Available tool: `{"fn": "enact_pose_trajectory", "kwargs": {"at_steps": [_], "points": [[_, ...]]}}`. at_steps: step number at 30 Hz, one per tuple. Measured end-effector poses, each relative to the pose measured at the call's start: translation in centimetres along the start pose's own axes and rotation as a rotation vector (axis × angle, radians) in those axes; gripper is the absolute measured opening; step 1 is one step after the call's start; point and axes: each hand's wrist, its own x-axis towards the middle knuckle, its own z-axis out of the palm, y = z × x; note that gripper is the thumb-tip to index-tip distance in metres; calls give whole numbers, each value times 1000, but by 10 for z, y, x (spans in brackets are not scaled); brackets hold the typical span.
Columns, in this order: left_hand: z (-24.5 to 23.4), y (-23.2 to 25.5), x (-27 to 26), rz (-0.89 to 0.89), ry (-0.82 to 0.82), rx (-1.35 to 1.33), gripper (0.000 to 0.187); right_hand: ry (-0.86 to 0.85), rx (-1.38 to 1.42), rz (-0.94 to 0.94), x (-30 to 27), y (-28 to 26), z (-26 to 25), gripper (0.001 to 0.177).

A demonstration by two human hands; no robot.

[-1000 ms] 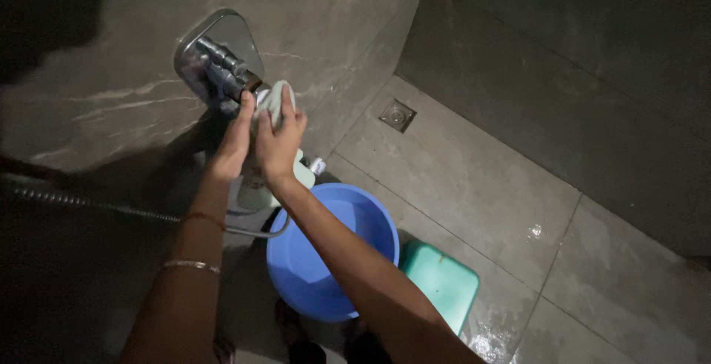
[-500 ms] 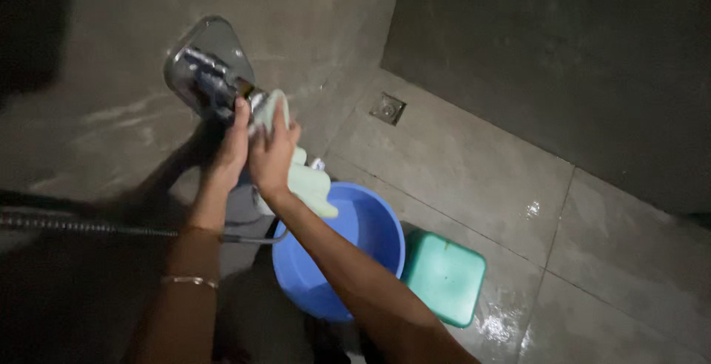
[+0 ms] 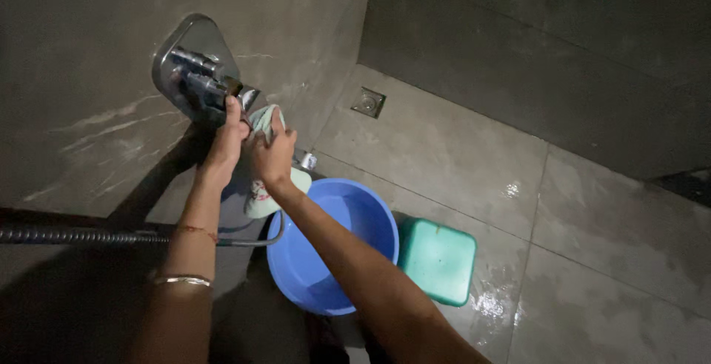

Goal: The person cleans a shower mixer and tap with a cloth, wiping the chrome surfaces and handles.

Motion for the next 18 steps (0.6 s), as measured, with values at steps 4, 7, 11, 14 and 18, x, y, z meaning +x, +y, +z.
{"fn": "enact_pose_trajectory", "kwargs": {"at_steps": [4, 7, 11, 14, 18], "points": [[-1, 3, -1, 188, -91, -73, 95, 20, 74, -154, -6, -19, -4, 65], [-5, -3, 4, 193, -139, -122, 92, 38, 109, -140, -10, -30, 0, 65], [-4, -11, 17, 53, -34, 92, 106, -8, 73, 86, -6, -6, 1, 64], [-6, -19, 29, 173, -110, -5, 103, -41, 114, 123, 3, -2, 1, 64], [-10, -22, 25, 302, -97, -38, 89, 70, 162, -106, -14, -16, 6, 67]]}}
